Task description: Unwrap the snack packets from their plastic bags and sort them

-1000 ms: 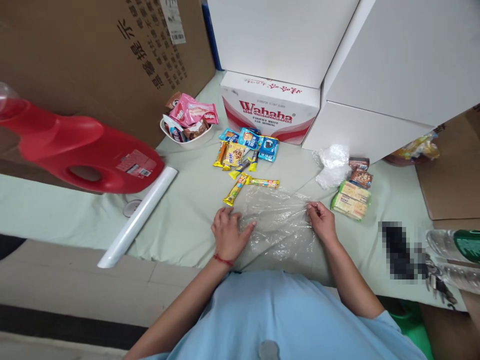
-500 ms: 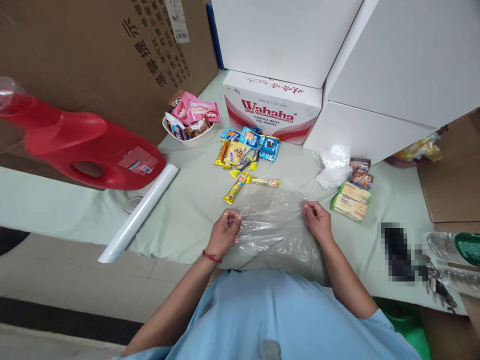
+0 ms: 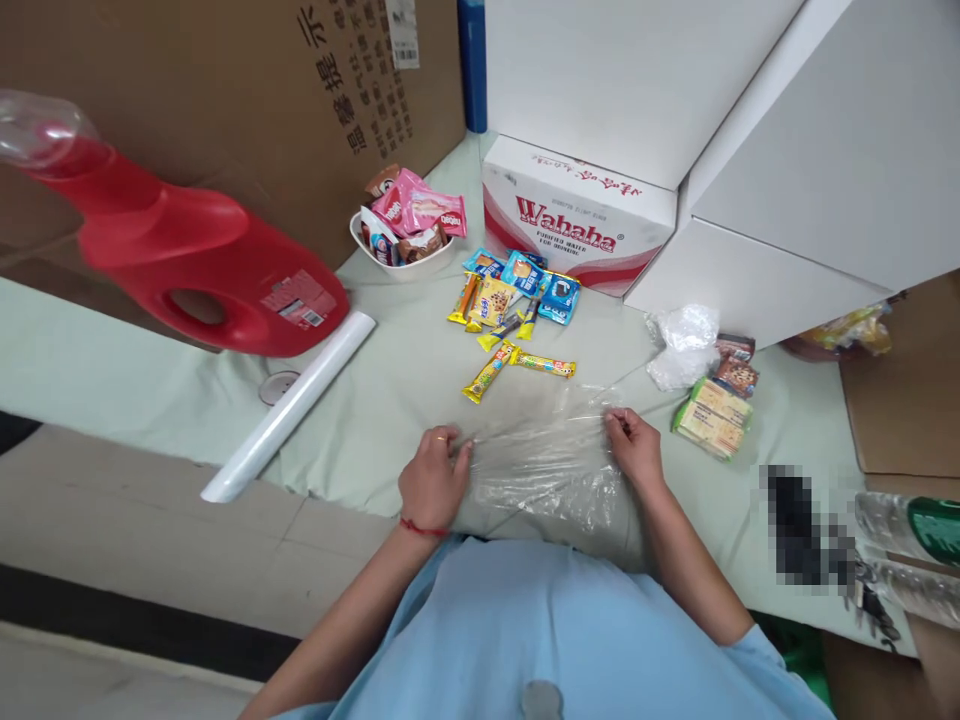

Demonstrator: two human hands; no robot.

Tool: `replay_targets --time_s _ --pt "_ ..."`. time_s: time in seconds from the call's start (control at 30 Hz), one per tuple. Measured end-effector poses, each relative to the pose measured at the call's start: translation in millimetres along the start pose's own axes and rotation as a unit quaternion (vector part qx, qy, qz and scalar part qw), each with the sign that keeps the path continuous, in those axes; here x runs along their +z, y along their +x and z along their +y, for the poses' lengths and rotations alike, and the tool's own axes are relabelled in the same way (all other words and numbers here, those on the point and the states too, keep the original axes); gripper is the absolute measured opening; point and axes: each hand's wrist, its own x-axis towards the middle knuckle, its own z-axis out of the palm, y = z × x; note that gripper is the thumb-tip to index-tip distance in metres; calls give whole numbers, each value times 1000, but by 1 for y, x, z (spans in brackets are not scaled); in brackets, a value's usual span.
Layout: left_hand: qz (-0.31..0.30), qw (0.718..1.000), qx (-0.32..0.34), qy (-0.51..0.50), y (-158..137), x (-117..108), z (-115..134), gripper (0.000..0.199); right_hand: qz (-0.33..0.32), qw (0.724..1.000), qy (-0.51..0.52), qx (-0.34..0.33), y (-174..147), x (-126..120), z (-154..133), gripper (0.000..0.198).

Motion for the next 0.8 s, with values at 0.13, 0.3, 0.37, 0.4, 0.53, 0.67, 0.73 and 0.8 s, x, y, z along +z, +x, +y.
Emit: replay_targets --time_s 0.13,0.3,0.37,0.4,0.53,0.67,0.73,0.8 --pt "75 973 212 47 -8 2 -11 32 -1 1000 -29 4 -1 1 0 39" --pt "-37 924 380 -12 3 9 -13 45 9 998 -55 9 1 4 -2 38" --pt "-45 929 367 -26 10 12 -7 48 10 998 -60 4 0 4 -4 37" --pt "-44 933 354 -35 13 12 -4 49 9 998 -61 1 -1 4 -4 37" --pt "-40 934 353 -39 14 11 9 54 3 998 -62 -2 -3 3 -4 38" --pt "-47 902 429 -10 7 11 17 48 -8 998 -67 -7 -2 2 -2 37" --pt "-56 897 439 -11 4 14 21 38 -13 998 -62 -10 -1 1 -2 38" --pt "-73 910 408 -25 4 20 25 26 -16 998 -54 -11 -1 1 -1 37"
